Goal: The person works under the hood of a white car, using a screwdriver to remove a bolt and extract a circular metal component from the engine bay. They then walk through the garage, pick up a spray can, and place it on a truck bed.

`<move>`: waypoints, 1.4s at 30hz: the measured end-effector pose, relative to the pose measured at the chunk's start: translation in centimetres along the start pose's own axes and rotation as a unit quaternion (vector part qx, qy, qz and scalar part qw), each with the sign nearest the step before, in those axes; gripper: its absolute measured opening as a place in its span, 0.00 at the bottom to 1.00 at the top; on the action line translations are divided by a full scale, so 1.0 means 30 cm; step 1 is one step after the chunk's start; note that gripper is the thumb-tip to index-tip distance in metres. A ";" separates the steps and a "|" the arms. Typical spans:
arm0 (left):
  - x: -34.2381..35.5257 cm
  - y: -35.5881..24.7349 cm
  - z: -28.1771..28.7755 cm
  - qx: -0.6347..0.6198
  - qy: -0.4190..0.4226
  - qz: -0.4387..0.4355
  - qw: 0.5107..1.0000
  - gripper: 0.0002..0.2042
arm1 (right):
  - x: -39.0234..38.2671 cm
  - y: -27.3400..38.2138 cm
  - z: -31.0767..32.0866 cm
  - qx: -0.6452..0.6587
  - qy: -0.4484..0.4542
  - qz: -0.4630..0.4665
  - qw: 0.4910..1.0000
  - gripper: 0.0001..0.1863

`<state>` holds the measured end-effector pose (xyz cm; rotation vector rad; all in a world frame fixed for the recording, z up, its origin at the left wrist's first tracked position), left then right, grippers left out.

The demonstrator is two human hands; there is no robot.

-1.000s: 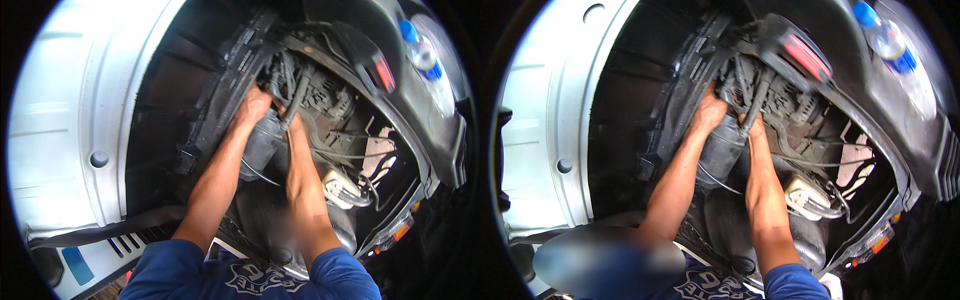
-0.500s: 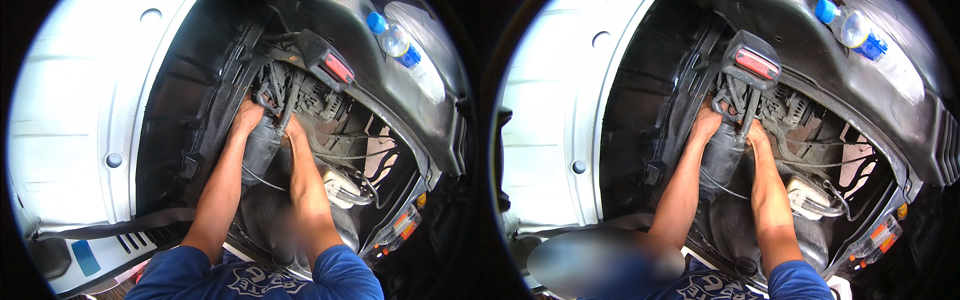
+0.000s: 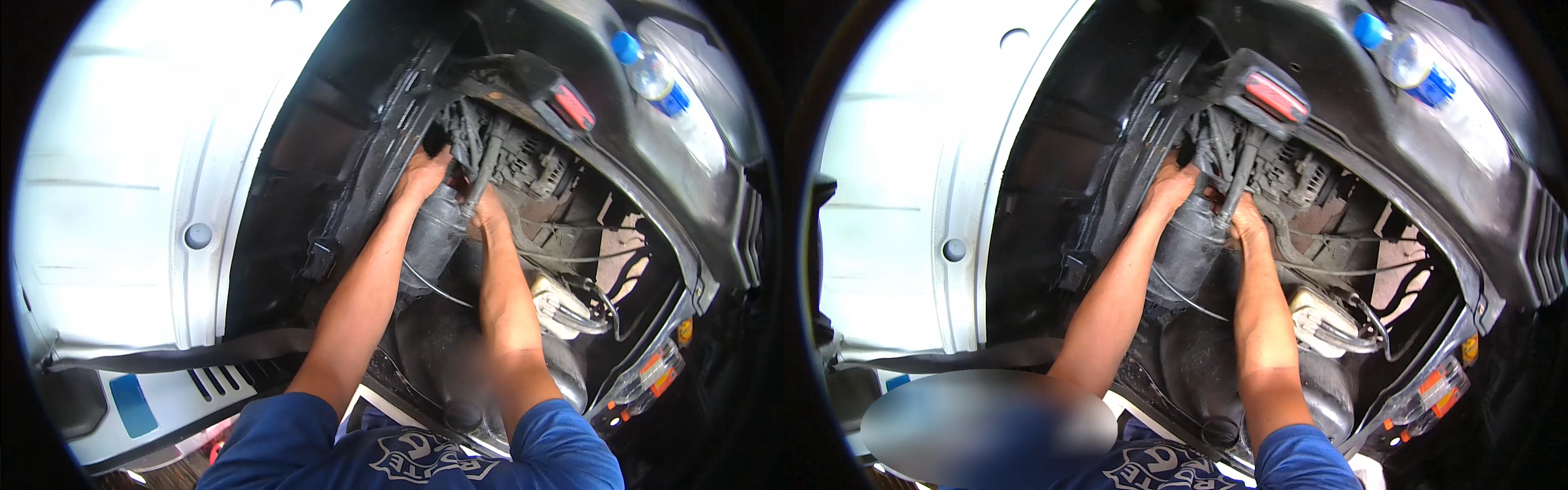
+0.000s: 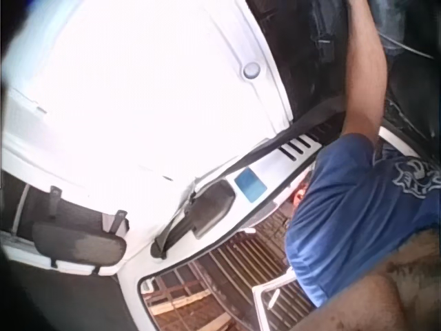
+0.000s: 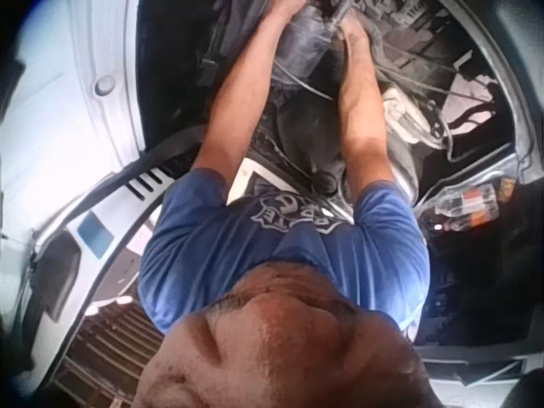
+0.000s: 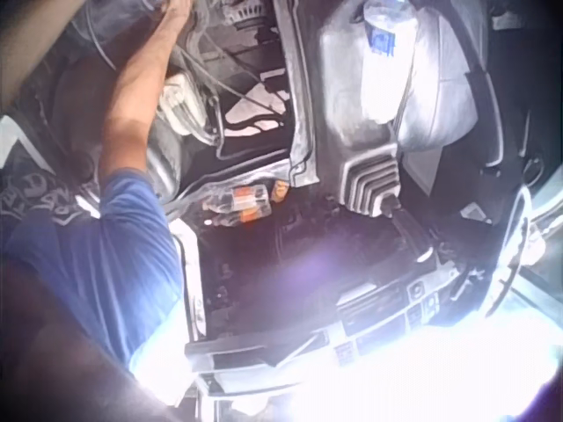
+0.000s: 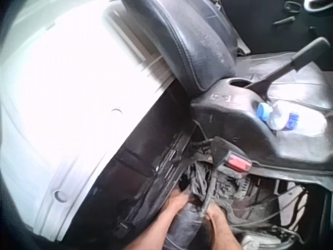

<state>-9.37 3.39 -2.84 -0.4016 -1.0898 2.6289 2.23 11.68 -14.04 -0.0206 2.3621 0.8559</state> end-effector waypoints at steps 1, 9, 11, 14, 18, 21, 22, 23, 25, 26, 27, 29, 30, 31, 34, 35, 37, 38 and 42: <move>-0.004 0.028 0.004 0.035 -0.014 0.028 0.999 0.36 | -0.005 -0.005 0.006 -0.009 -0.011 -0.005 1.000 0.07; 0.026 0.011 -0.122 0.270 0.204 -0.031 0.941 0.26 | 0.000 -0.048 0.008 -0.064 0.075 -0.040 0.994 0.13; -0.009 0.024 -0.159 0.441 0.303 -0.021 0.845 0.26 | -0.003 -0.059 0.001 0.119 0.128 -0.044 0.984 0.24; 0.012 -0.043 -0.064 0.280 0.153 0.021 0.947 0.22 | 0.026 -0.103 0.037 0.083 0.051 -0.030 0.995 0.10; 0.032 -0.007 -0.069 0.108 0.201 0.037 0.973 0.20 | 0.045 -0.128 0.004 0.014 0.057 -0.016 0.998 0.08; 0.078 -0.019 -0.091 0.351 0.219 -0.126 0.902 0.22 | 0.037 -0.124 -0.037 0.040 0.096 -0.013 0.994 0.13; 0.087 -0.001 -0.110 0.461 0.249 -0.156 0.837 0.22 | 0.036 -0.128 -0.027 0.044 0.085 -0.024 0.995 0.14; 0.096 0.004 -0.110 0.445 0.260 -0.149 0.844 0.22 | 0.036 -0.128 -0.023 0.046 0.079 -0.028 0.995 0.15; 0.086 0.030 -0.110 0.452 0.307 -0.099 0.832 0.24 | 0.041 -0.140 -0.004 0.027 0.058 -0.054 0.997 0.16; 0.060 -0.014 -0.117 0.416 0.312 -0.150 0.841 0.26 | 0.042 -0.140 0.008 -0.008 0.052 -0.050 0.997 0.18; 0.069 0.009 -0.068 0.341 0.266 -0.031 0.901 0.25 | 0.055 -0.130 0.016 -0.041 0.041 -0.041 0.997 0.19; 0.033 0.047 0.019 0.176 0.159 0.141 0.961 0.25 | 0.073 -0.127 0.003 -0.102 0.055 -0.040 0.992 0.22; 0.004 0.075 0.028 0.171 0.159 0.199 0.952 0.25 | 0.080 -0.123 -0.013 -0.103 0.069 -0.027 0.992 0.21; -0.011 0.074 0.037 0.164 0.151 0.200 0.954 0.26 | 0.084 -0.125 -0.020 -0.112 0.062 -0.020 0.992 0.21; 0.013 0.075 0.002 0.144 0.184 0.180 0.956 0.24 | 0.090 -0.080 -0.030 -0.226 -0.020 0.074 0.971 0.33; 0.030 0.064 -0.015 0.143 0.202 0.153 0.957 0.22 | 0.081 -0.051 -0.039 -0.228 -0.038 0.128 0.965 0.34; 0.054 0.081 -0.014 0.147 0.188 0.183 0.954 0.19 | 0.093 -0.088 -0.060 -0.242 -0.027 0.072 0.967 0.33; 0.069 0.008 -0.011 0.293 0.174 0.043 0.939 0.21 | 0.108 -0.090 -0.075 -0.223 -0.012 0.055 0.973 0.30; 0.045 -0.117 -0.033 0.385 0.146 -0.063 0.909 0.19 | 0.115 -0.070 -0.082 -0.191 -0.029 0.074 0.978 0.23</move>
Point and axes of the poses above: each hand's wrist, its own x-axis towards the middle knuckle, its own z-axis out of the back of the hand, y = z × x, the point moved 9 cm from there along x, towards the middle knuckle, and after that the axes turned 7 degrees about -x, right-handed, at the moved point
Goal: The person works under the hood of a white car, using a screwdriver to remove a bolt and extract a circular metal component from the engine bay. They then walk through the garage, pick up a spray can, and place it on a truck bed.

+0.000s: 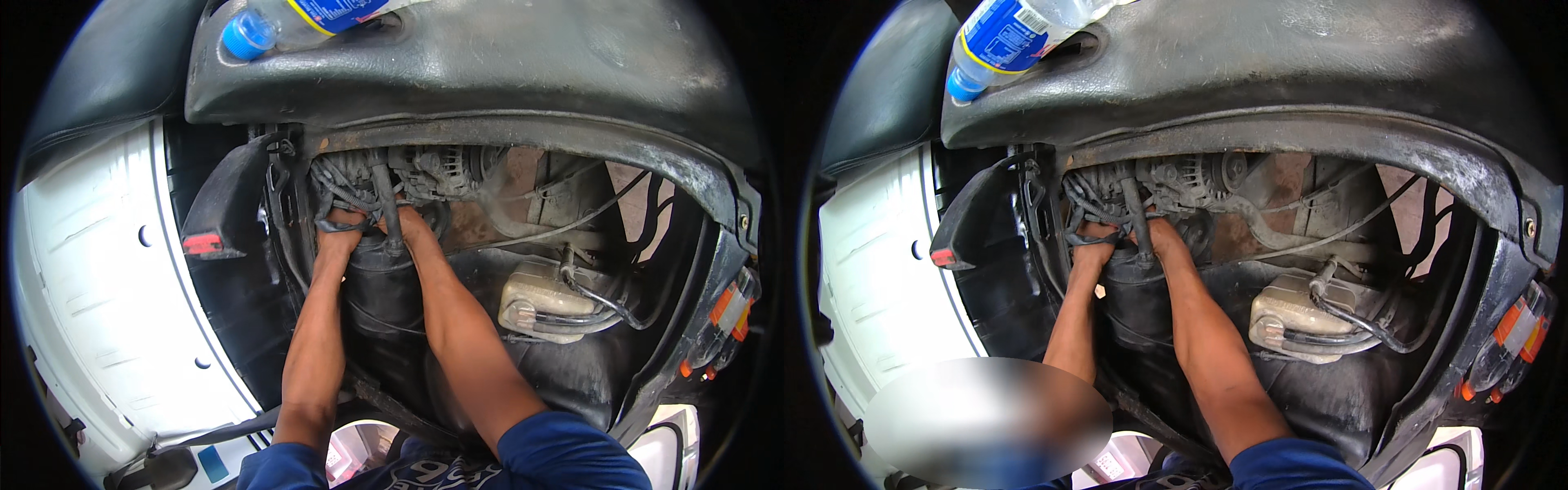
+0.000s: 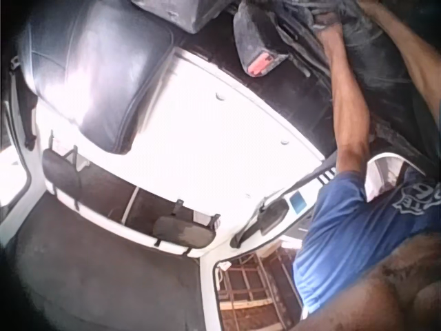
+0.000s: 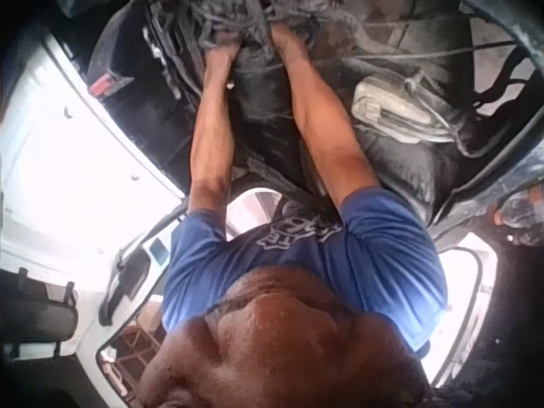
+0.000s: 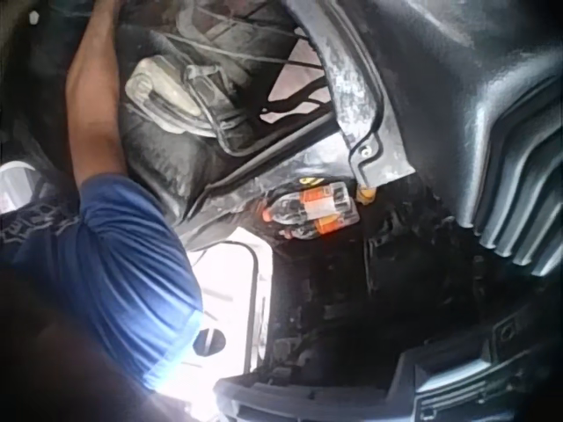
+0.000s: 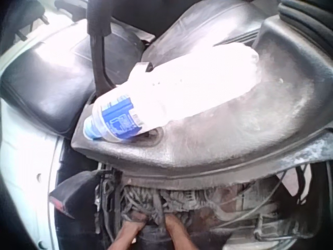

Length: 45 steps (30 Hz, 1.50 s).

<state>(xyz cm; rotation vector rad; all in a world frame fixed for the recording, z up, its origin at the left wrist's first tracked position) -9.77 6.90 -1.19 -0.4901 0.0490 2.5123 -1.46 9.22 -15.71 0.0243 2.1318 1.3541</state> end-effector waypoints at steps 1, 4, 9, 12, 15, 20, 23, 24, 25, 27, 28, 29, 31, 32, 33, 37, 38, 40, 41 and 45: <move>0.001 -0.018 0.004 -0.005 0.009 0.009 1.000 0.19 | -0.002 0.003 0.017 -0.020 -0.023 0.019 0.999 0.21; -0.019 -0.079 0.055 0.049 -0.064 -0.004 0.997 0.17 | -0.003 -0.051 0.000 0.140 0.030 -0.001 0.990 0.16; -0.034 -0.005 -0.008 0.037 -0.013 0.086 0.996 0.26 | 0.019 -0.185 -0.024 0.156 0.116 -0.154 0.969 0.09; -0.041 0.020 -0.016 -0.031 -0.052 0.062 0.996 0.34 | 0.018 -0.103 0.003 0.171 0.118 -0.091 0.974 0.11; -0.032 0.037 -0.070 -0.081 0.008 0.061 0.995 0.25 | -0.049 -0.088 0.055 0.023 0.078 -0.145 0.986 0.17; -0.034 0.011 -0.049 -0.094 0.000 0.036 0.995 0.25 | -0.083 0.092 0.102 0.037 -0.013 0.073 0.997 0.28; -0.030 0.017 -0.061 -0.090 0.035 0.057 0.994 0.24 | -0.058 0.060 0.095 0.081 -0.039 0.024 0.996 0.30; -0.031 0.007 -0.034 -0.092 -0.013 0.036 0.995 0.20 | -0.055 0.060 0.109 0.007 -0.064 0.027 0.998 0.34; -0.027 -0.009 -0.020 -0.111 -0.029 0.001 0.993 0.19 | -0.053 0.075 0.101 -0.047 -0.055 0.052 0.996 0.35; -0.022 -0.031 -0.028 -0.139 -0.007 -0.046 0.989 0.16 | -0.049 0.058 0.105 -0.169 -0.041 0.022 0.985 0.35; -0.023 -0.033 -0.038 -0.150 0.009 -0.050 0.987 0.15 | -0.047 0.055 0.117 -0.181 -0.044 0.021 0.982 0.36; -0.018 -0.054 -0.026 -0.154 -0.002 -0.090 0.984 0.15 | -0.043 0.057 0.130 -0.189 -0.048 0.023 0.980 0.37; -0.016 -0.027 -0.060 -0.113 0.047 -0.034 0.992 0.17 | -0.041 0.044 0.109 -0.204 0.003 0.016 0.979 0.40; -0.017 -0.010 -0.066 -0.176 0.053 0.003 0.983 0.19 | -0.033 0.035 0.125 -0.135 0.003 0.005 0.991 0.35; -0.016 -0.026 -0.059 -0.154 0.041 -0.013 0.987 0.22 | -0.033 0.053 0.107 -0.067 0.033 0.040 0.996 0.31; -0.042 0.016 -0.056 -0.152 0.014 0.092 0.984 0.36 | -0.078 -0.006 0.157 0.018 0.017 -0.090 0.996 0.19; -0.061 0.026 -0.046 -0.195 -0.009 0.107 0.975 0.39 | -0.118 0.009 0.190 -0.008 -0.008 -0.087 0.996 0.19; -0.086 0.017 -0.041 -0.260 -0.013 0.086 0.962 0.43 | -0.220 0.087 0.240 -0.076 -0.048 -0.048 0.995 0.21; -0.104 0.027 -0.025 -0.262 -0.042 0.094 0.959 0.42 | -0.280 0.107 0.284 -0.232 -0.053 -0.097 0.966 0.30; -0.160 0.042 0.011 -0.398 -0.093 0.074 0.910 0.27 | -0.568 0.336 0.345 -0.427 -0.053 -0.059 0.901 0.28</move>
Point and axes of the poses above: each hand's wrist, its own x-axis towards the middle knuckle, its own z-axis out of the back of the hand, y = z × x, the point moved 9 cm from there along x, towards the middle knuckle, and after that the axes turned 7 degrees about -x, right-handed, at the moved point
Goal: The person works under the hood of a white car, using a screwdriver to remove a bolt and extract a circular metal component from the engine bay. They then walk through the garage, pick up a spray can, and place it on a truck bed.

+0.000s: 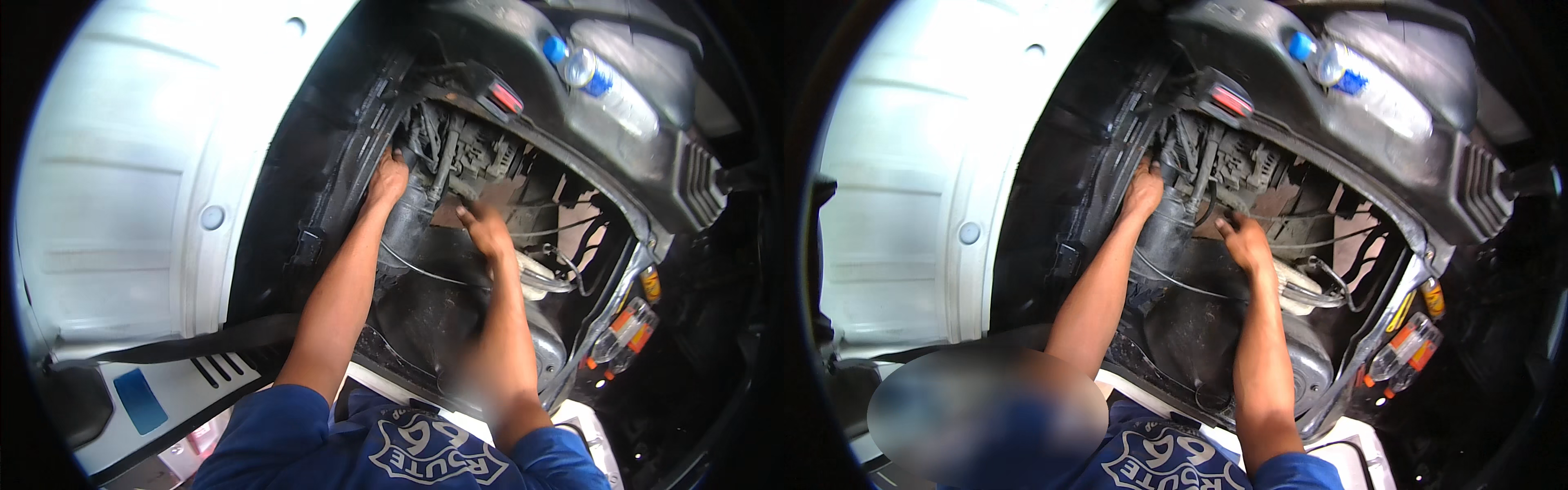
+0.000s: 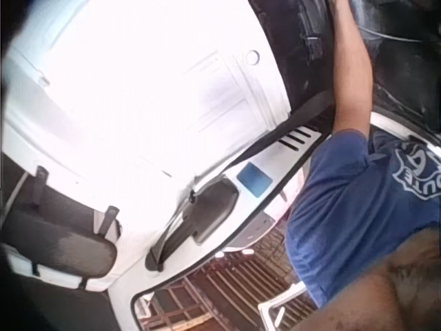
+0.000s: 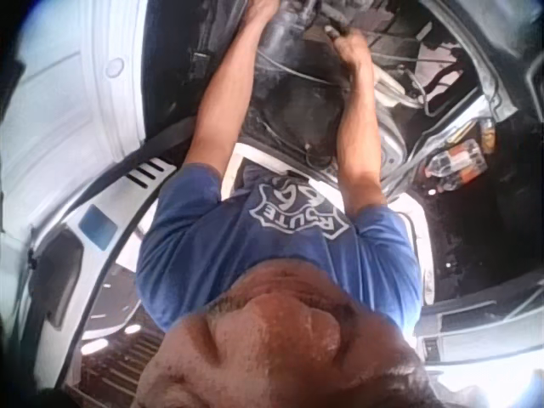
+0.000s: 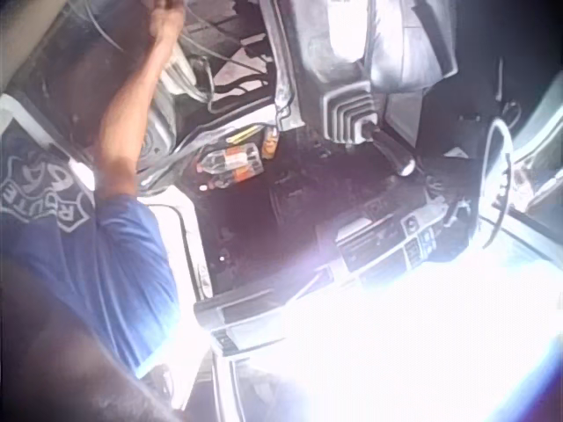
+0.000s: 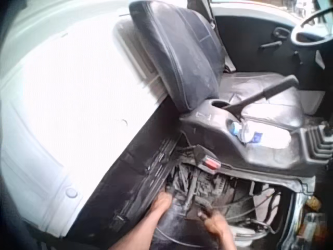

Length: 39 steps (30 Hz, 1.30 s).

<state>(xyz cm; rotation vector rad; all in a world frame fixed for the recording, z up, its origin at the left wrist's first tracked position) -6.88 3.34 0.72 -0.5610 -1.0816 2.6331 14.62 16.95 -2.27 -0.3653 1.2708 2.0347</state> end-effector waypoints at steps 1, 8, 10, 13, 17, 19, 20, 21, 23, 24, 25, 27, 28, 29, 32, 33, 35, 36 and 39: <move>-0.008 -0.012 0.009 0.017 -0.011 -0.013 1.000 0.26 | -0.071 0.013 0.065 -0.006 -0.019 -0.008 1.000 0.26; -0.033 0.015 0.009 0.047 0.040 0.061 0.996 0.45 | -0.608 0.094 0.287 -0.200 -0.183 0.075 0.960 0.18; -0.022 -0.001 0.032 -0.026 0.007 0.025 0.999 0.37 | -0.697 0.035 0.264 -0.244 -0.190 0.006 0.951 0.18; -0.015 -0.022 -0.037 0.281 0.108 -0.053 0.952 0.27 | -0.740 -0.008 0.243 -0.240 -0.207 -0.024 0.948 0.14; -0.001 0.025 -0.003 -0.012 0.011 0.042 0.999 0.41 | -0.723 -0.033 0.260 -0.200 -0.234 -0.040 0.951 0.11; 0.003 0.009 -0.030 0.021 0.035 0.003 0.999 0.48 | -0.717 -0.035 0.276 -0.198 -0.250 -0.043 0.947 0.11; 0.014 0.011 -0.038 0.022 0.041 0.004 0.999 0.45 | -0.714 -0.020 0.277 -0.193 -0.254 -0.018 0.947 0.11; 0.010 0.046 -0.033 -0.014 0.029 0.051 0.998 0.43 | -0.716 -0.025 0.282 -0.185 -0.256 -0.024 0.948 0.11; 0.023 0.078 -0.024 -0.032 0.010 0.094 0.995 0.40 | -0.718 -0.032 0.282 -0.179 -0.256 -0.033 0.949 0.10; 0.028 0.080 -0.011 -0.005 -0.003 0.088 0.996 0.39 | -0.720 -0.030 0.282 -0.176 -0.259 -0.030 0.949 0.10; 0.038 0.087 -0.008 0.033 -0.007 0.105 0.994 0.38 | -0.720 -0.027 0.283 -0.178 -0.257 -0.024 0.949 0.10; 0.043 0.097 -0.008 0.023 0.001 0.118 0.993 0.37 | -0.720 -0.041 0.283 -0.163 -0.250 -0.046 0.953 0.11; 0.047 0.102 -0.017 0.012 0.014 0.131 0.991 0.36 | -0.718 -0.041 0.285 -0.163 -0.247 -0.048 0.954 0.11; 0.043 0.083 -0.015 -0.008 0.015 0.092 0.996 0.39 | -0.718 -0.044 0.285 -0.158 -0.243 -0.055 0.956 0.11; 0.032 0.051 -0.049 0.001 0.071 0.035 0.997 0.45 | -0.717 -0.041 0.290 -0.158 -0.244 -0.057 0.955 0.12; 0.032 0.047 -0.056 0.019 0.071 0.030 0.997 0.44 | -0.717 -0.042 0.291 -0.156 -0.245 -0.059 0.955 0.12; 0.038 0.053 -0.061 0.068 0.062 0.037 0.995 0.43 | -0.715 -0.046 0.288 -0.153 -0.242 -0.064 0.956 0.12; 0.048 0.037 -0.061 0.062 0.049 0.014 0.997 0.44 | -0.713 -0.050 0.286 -0.153 -0.240 -0.066 0.956 0.12; 0.073 0.022 -0.068 0.034 0.036 -0.008 0.999 0.45 | -0.711 -0.055 0.285 -0.154 -0.244 -0.063 0.955 0.11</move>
Point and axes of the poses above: each hand's wrist, its own x-axis towards the middle knuckle, its own z-axis out of the back of the hand, y = z × x, the point moved 9 cm from there along x, towards the middle knuckle, and after that the axes turned 7 degrees about -x, right-handed, at the moved point
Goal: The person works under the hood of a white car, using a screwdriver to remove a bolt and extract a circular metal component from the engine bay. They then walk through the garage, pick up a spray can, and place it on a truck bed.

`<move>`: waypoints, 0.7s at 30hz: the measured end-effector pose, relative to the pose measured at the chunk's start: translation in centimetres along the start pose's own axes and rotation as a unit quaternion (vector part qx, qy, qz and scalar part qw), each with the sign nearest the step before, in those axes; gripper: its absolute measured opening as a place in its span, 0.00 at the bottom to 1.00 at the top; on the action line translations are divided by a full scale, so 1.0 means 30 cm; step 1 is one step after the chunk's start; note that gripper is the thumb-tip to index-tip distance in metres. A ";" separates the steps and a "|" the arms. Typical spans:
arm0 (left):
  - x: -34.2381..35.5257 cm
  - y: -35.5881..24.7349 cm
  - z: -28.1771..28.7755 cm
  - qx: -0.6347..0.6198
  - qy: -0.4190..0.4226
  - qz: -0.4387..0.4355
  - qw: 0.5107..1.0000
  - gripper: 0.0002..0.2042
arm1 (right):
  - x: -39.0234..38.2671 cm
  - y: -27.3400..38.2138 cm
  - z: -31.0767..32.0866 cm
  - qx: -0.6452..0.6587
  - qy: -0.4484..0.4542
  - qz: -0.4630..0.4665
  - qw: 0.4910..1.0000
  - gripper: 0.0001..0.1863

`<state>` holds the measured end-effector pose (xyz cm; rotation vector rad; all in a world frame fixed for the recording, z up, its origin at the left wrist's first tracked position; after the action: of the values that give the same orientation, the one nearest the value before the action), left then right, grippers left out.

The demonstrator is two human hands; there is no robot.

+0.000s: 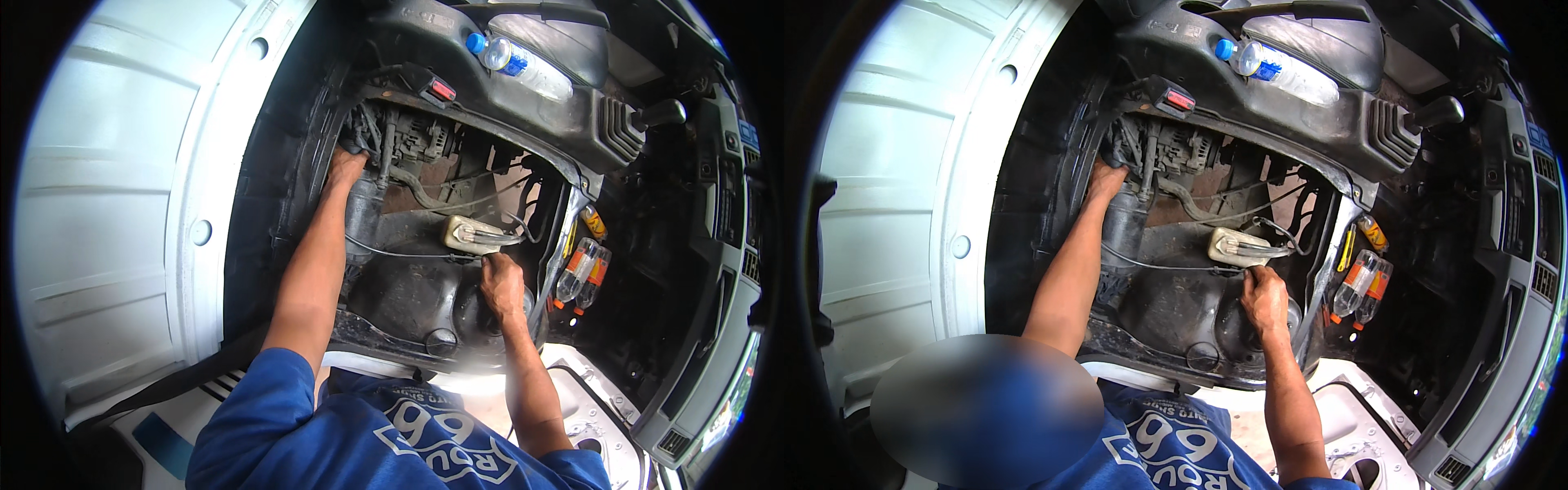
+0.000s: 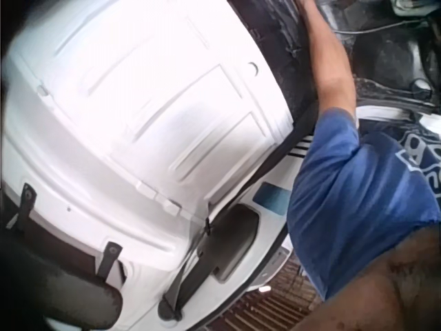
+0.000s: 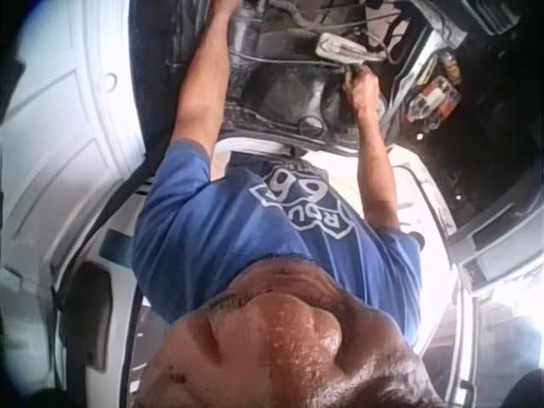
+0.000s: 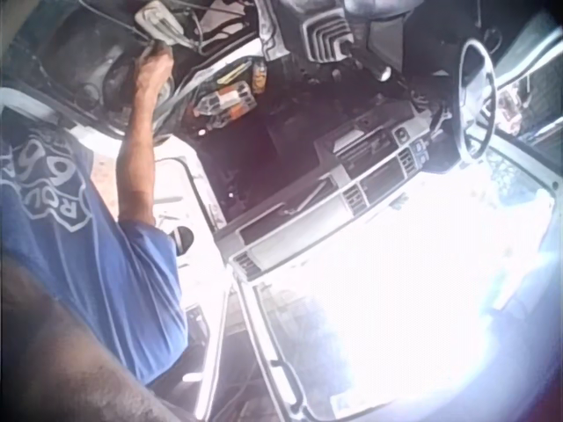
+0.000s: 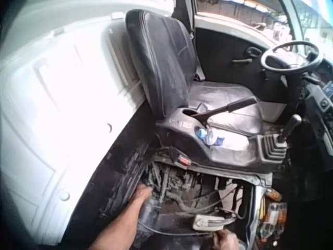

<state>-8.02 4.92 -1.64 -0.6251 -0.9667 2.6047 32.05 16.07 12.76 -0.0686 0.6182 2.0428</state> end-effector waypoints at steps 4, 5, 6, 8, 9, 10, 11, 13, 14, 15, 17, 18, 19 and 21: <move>-0.004 0.046 -0.028 -0.029 0.065 0.089 0.993 0.47 | 0.005 -0.010 -0.001 0.002 0.000 -0.010 1.000 0.10; -0.003 0.047 -0.026 -0.036 0.071 0.103 0.991 0.48 | 0.006 -0.014 0.002 0.006 -0.002 -0.016 1.000 0.10; -0.005 0.020 0.003 0.007 0.034 0.056 0.998 0.47 | 0.007 -0.014 0.003 0.006 -0.002 -0.016 1.000 0.10; -0.004 0.021 -0.002 -0.011 0.056 0.073 0.996 0.48 | 0.008 -0.016 0.004 0.007 -0.002 -0.016 1.000 0.10; 0.000 0.022 -0.012 -0.022 0.068 0.080 0.994 0.49 | 0.008 -0.016 0.004 0.008 -0.003 -0.015 1.000 0.10; 0.007 0.023 -0.030 -0.027 0.097 0.080 0.992 0.47 | 0.009 -0.015 0.005 0.004 -0.007 -0.011 1.000 0.10; 0.012 0.033 -0.045 -0.030 0.106 0.090 0.990 0.46 | 0.009 -0.022 0.002 0.011 -0.005 -0.017 1.000 0.10; 0.031 0.053 -0.064 -0.033 0.109 0.098 0.989 0.45 | 0.010 -0.024 0.003 0.016 -0.011 -0.013 1.000 0.10; 0.041 0.076 -0.060 -0.001 0.090 0.116 0.989 0.44 | 0.011 -0.030 0.001 0.025 -0.010 -0.020 0.999 0.10; 0.049 0.081 -0.058 0.016 0.073 0.102 0.992 0.44 | 0.011 -0.032 0.002 0.029 -0.014 -0.019 0.999 0.09; 0.058 0.067 -0.041 0.039 0.029 0.044 0.998 0.44 | 0.012 -0.037 0.001 0.031 -0.012 -0.023 0.999 0.09; 0.054 0.072 -0.037 0.054 0.022 0.043 0.997 0.43 | 0.014 -0.040 -0.002 0.027 -0.006 -0.028 0.999 0.09; 0.047 0.075 -0.027 0.070 0.015 0.043 0.997 0.43 | 0.014 -0.038 0.000 0.018 -0.007 -0.026 0.999 0.09; 0.026 0.068 -0.019 0.058 0.035 0.048 0.997 0.43 | 0.017 -0.035 0.006 0.038 -0.011 -0.022 0.999 0.09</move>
<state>-8.65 4.06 -3.65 -0.7431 -0.7766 2.6793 32.67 16.99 12.36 -0.0150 0.6744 1.9740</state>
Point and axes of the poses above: each hand's wrist, its own x-axis towards the middle knuckle, its own z-axis out of the back of the hand, y = z × x, the point moved 9 cm from there along x, towards the middle knuckle, and after that the axes turned 7 degrees about -x, right-handed, at the moved point
